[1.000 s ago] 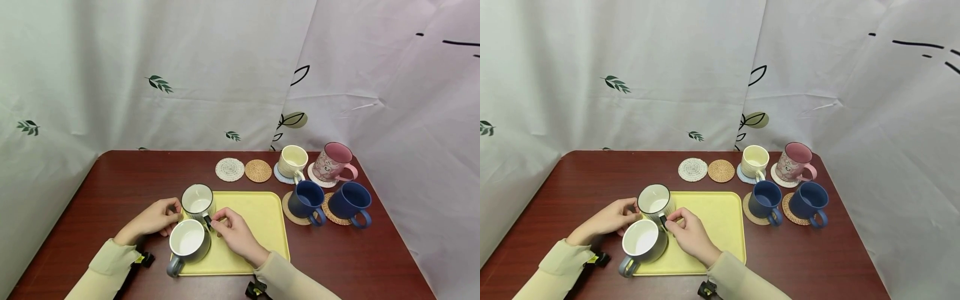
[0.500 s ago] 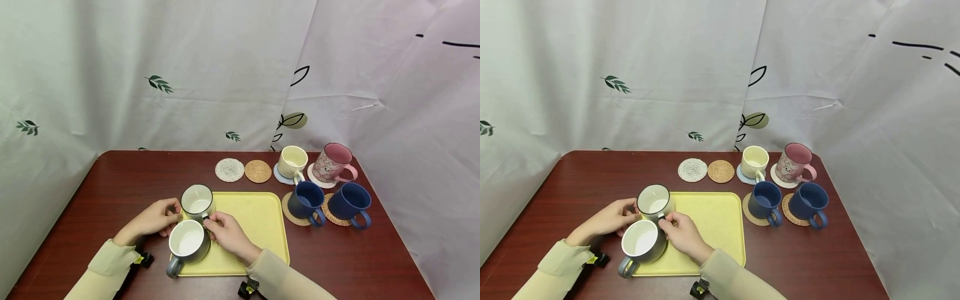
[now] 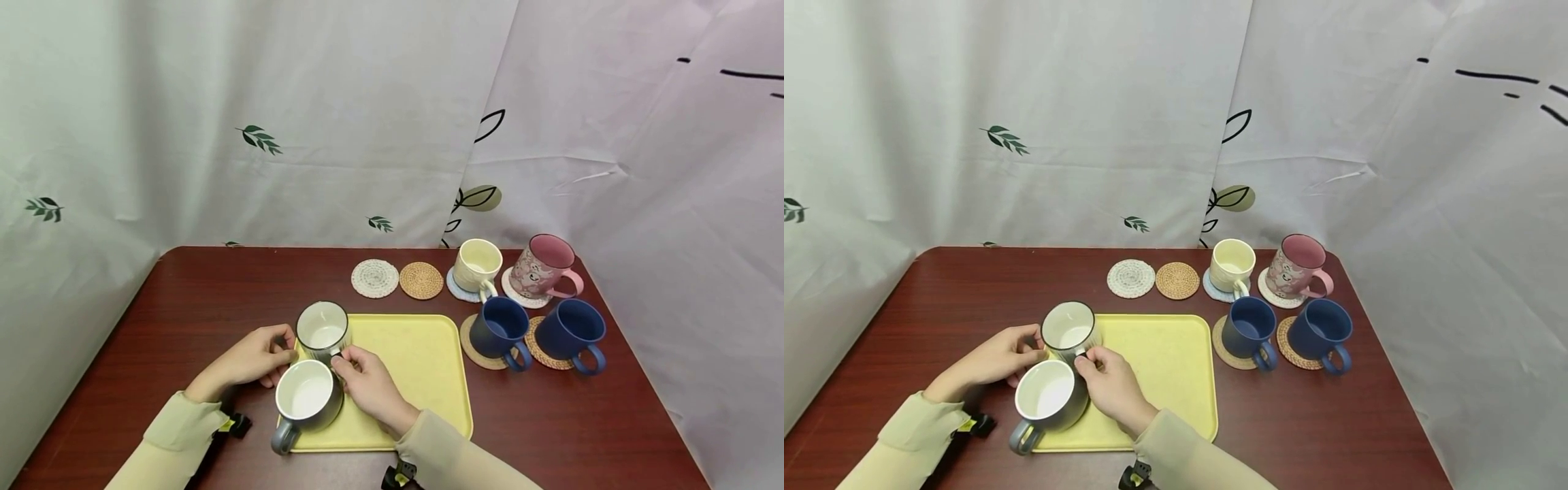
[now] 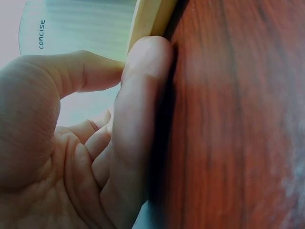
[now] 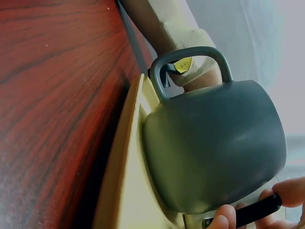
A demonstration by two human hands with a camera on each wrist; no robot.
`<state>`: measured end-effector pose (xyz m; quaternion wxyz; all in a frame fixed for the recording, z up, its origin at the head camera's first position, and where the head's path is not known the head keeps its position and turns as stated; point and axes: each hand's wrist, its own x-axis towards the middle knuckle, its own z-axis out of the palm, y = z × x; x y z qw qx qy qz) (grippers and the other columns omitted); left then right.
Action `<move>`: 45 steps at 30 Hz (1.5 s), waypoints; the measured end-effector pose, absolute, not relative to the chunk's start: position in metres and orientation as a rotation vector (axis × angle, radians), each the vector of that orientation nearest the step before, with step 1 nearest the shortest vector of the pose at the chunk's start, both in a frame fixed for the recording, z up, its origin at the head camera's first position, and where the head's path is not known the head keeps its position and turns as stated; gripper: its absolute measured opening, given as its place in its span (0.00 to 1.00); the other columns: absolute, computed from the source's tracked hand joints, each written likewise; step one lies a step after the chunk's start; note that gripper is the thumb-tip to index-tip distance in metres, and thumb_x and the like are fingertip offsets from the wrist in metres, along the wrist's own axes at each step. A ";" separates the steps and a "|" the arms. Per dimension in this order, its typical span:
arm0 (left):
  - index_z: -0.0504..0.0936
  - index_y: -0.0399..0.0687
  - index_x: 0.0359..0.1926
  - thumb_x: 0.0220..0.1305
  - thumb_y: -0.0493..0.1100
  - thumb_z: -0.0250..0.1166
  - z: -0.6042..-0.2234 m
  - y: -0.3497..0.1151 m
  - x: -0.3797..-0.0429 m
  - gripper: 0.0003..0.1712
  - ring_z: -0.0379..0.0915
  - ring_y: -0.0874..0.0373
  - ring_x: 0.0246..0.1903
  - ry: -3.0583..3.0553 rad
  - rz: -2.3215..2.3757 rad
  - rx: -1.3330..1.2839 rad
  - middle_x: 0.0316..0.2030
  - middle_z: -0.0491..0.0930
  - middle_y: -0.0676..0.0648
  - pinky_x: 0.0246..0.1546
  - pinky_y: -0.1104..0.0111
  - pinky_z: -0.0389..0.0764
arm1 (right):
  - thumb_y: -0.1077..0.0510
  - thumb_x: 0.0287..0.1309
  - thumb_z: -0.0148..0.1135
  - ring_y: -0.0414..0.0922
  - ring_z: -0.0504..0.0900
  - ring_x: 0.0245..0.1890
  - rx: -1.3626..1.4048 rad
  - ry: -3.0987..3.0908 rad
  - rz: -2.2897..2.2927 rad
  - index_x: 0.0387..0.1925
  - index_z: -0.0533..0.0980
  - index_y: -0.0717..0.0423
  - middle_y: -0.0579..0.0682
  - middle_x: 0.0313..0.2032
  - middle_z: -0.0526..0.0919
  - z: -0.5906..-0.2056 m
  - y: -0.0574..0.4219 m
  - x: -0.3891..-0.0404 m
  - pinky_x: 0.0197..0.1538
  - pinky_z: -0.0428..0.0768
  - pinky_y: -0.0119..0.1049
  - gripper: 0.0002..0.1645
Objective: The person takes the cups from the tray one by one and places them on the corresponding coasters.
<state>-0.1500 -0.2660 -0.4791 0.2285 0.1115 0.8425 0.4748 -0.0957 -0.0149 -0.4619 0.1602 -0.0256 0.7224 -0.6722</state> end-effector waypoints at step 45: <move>0.73 0.40 0.40 0.69 0.39 0.65 -0.484 -0.266 -0.149 0.09 0.79 0.60 0.15 2.341 1.282 0.319 0.17 0.81 0.48 0.14 0.64 0.82 | 0.56 0.76 0.56 0.43 0.72 0.27 0.091 2.195 -2.038 0.34 0.72 0.65 0.48 0.32 0.72 -0.444 0.060 -0.155 0.33 0.74 0.32 0.16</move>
